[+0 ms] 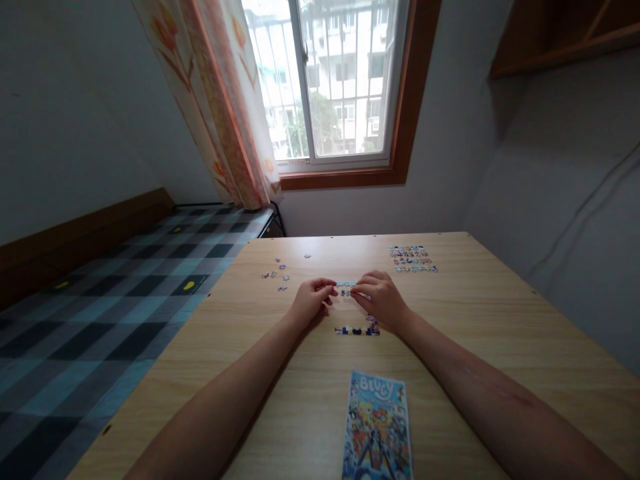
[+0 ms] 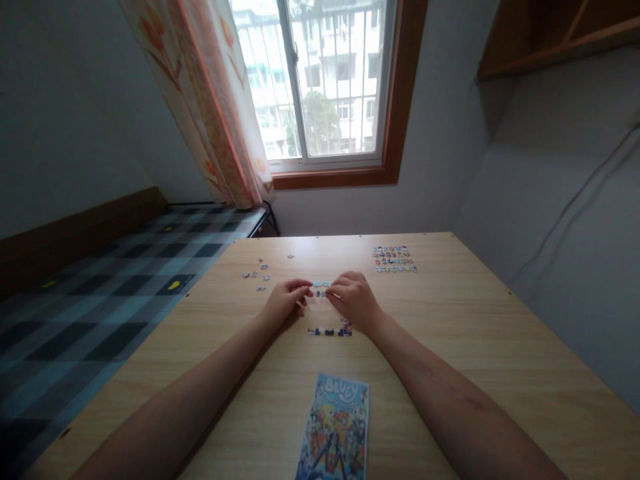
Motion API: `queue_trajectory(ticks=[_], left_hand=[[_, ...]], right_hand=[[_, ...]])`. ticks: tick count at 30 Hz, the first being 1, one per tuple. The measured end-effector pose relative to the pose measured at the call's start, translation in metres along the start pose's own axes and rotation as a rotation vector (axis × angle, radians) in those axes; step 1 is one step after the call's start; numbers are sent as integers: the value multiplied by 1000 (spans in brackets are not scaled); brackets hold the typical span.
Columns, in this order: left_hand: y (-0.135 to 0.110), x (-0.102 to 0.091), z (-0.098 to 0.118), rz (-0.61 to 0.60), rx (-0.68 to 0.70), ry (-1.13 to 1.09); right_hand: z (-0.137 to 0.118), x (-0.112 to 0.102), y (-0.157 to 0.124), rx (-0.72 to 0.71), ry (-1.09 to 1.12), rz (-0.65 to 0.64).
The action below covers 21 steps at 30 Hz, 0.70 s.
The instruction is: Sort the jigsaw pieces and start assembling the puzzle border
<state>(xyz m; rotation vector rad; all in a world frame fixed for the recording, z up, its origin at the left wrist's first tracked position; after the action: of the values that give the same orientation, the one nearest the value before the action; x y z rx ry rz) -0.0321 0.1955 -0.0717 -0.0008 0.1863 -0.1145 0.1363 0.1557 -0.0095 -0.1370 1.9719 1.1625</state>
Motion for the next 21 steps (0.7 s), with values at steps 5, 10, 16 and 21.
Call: queue_trajectory(ticks=[5, 10, 16, 21], left_hand=[[-3, -15, 32, 180, 302, 572], [-8, 3, 43, 188, 493, 907], [0, 8, 27, 133, 435, 1000], [5, 11, 24, 108, 421, 1020]], right_hand=[[7, 5, -2, 54, -34, -60], [14, 10, -5, 94, -91, -113], [12, 5, -2, 101, -136, -158], [16, -4, 7, 126, -158, -196]])
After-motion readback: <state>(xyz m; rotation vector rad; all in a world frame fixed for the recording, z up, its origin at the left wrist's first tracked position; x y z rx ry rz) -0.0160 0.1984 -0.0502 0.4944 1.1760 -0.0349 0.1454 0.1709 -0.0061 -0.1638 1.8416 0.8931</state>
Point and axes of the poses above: each hand's wrist, its own y-axis towards the middle knuckle, its own x-axis out of the palm, z = x × y, the point moved 10 cm from there along y, towards the middle knuckle, and after that the axes turned 1 degree about -z, right-handed, at the moved point
